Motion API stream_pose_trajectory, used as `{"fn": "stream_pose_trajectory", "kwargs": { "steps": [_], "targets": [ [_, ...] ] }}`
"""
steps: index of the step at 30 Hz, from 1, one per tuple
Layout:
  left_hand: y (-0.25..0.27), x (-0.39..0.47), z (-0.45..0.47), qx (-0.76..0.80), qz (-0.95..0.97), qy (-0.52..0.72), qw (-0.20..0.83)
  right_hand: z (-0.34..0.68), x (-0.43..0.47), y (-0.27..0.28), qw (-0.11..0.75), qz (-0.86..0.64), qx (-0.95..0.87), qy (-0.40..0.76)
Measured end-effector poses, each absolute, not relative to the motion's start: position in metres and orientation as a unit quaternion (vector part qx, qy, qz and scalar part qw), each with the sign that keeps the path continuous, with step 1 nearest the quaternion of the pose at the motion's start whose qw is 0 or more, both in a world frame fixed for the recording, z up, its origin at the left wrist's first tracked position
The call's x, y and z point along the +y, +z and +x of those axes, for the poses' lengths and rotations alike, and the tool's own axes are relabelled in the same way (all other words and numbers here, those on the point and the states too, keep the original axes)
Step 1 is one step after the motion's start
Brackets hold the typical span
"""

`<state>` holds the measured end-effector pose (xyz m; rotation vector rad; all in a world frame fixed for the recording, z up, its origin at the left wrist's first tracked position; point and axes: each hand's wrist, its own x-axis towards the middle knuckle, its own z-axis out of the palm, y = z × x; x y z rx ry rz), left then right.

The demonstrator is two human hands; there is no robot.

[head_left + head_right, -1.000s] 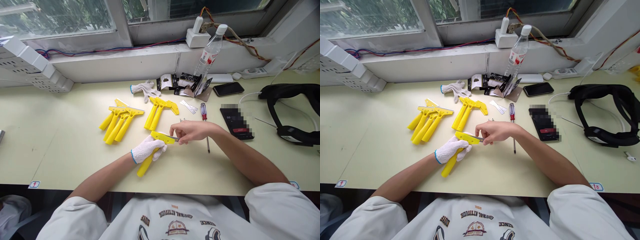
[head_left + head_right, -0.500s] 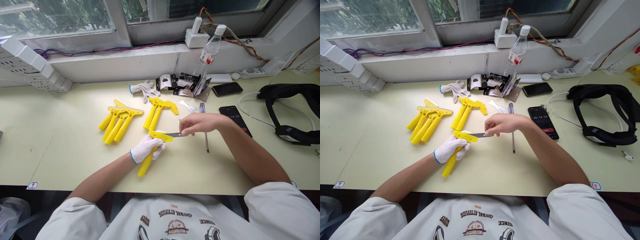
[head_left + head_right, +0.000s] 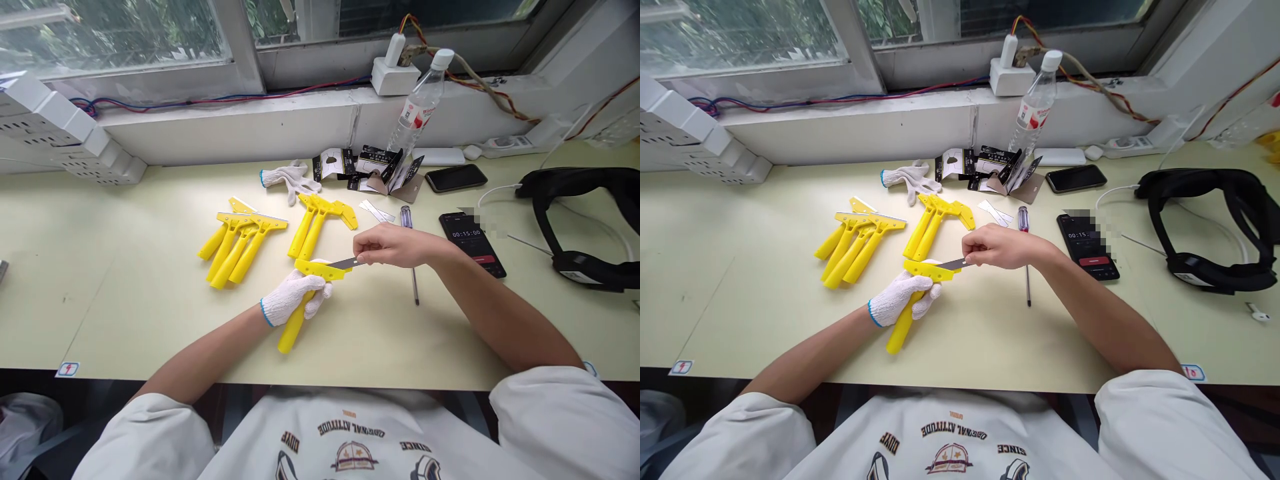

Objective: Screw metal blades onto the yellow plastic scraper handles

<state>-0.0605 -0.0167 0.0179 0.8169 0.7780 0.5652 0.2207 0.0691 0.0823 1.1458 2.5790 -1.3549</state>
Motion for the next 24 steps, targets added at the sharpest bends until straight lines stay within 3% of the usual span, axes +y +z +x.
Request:
{"fn": "stream_pose_trajectory", "kwargs": {
  "steps": [6,11,16,24],
  "targets": [
    [0.016,-0.017,-0.061,0.36,0.395,0.257,0.806,0.212,0.063,0.077,-0.063,0.385,0.832,-0.395],
    [0.014,-0.017,-0.061,0.353,0.391,0.263,0.808,0.236,0.084,0.069,-0.132,0.537,0.761,-0.341],
    [0.012,-0.017,-0.061,0.354,0.394,0.263,0.806,0.265,0.107,0.049,-0.072,0.699,0.681,-0.207],
    [0.01,-0.017,-0.062,0.343,0.395,0.269,0.809,0.265,0.107,0.041,0.001,0.732,0.671,-0.118]
  ]
}}
